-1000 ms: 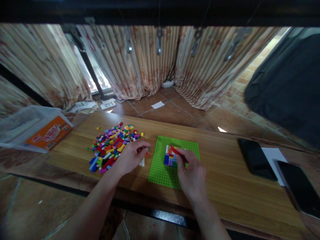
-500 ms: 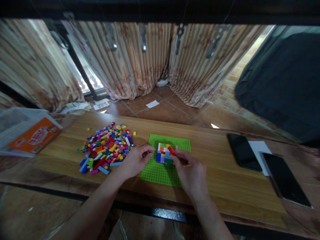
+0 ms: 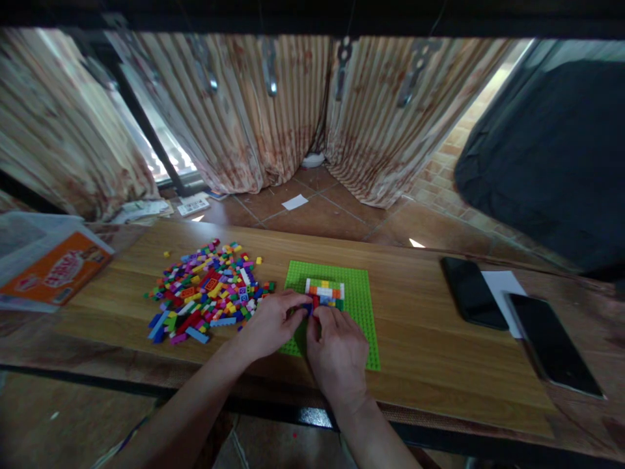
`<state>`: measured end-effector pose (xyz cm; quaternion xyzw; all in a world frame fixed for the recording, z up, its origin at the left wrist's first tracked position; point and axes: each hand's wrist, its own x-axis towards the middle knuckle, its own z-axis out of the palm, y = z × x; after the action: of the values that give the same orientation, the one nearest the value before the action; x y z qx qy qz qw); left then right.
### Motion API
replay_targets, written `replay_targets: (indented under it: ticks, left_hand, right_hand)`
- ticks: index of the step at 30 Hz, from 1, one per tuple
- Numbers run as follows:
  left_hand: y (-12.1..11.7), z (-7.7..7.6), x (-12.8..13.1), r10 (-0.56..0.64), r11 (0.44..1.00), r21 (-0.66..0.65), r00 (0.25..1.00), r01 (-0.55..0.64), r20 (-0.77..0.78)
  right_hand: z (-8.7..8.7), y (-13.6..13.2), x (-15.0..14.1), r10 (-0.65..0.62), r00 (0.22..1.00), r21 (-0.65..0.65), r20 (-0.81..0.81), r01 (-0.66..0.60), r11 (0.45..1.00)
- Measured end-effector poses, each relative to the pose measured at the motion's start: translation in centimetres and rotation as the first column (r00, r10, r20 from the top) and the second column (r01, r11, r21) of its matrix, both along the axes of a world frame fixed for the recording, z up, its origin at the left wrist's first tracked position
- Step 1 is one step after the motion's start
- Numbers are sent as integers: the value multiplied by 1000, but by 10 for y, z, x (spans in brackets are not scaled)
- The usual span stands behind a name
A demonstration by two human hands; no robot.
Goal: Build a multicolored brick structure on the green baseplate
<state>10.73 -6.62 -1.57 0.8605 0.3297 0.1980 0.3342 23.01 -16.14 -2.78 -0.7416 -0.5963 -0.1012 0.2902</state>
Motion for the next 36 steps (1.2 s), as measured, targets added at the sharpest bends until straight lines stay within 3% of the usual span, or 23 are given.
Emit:
replay_targets:
  ticks: [18, 26, 31, 36]
  left_hand:
    - [-1, -6, 1, -11, 1000, 25, 1000, 12, -9]
    - [-1, -6, 1, -10, 999, 45, 999, 12, -45]
    - [-1, -6, 1, -2, 999, 44, 998, 4, -60]
    - [-1, -5, 1, -21, 998, 49, 998, 24, -55]
  right_hand:
    - [-10, 6, 5, 62, 998, 45, -29, -60, 997]
    - [-7, 5, 9, 92, 977, -19, -191, -97, 995]
    - [2, -1, 23, 75, 932, 29, -354, -69, 997]
    - [6, -1, 37, 45, 916, 57, -400, -24, 998]
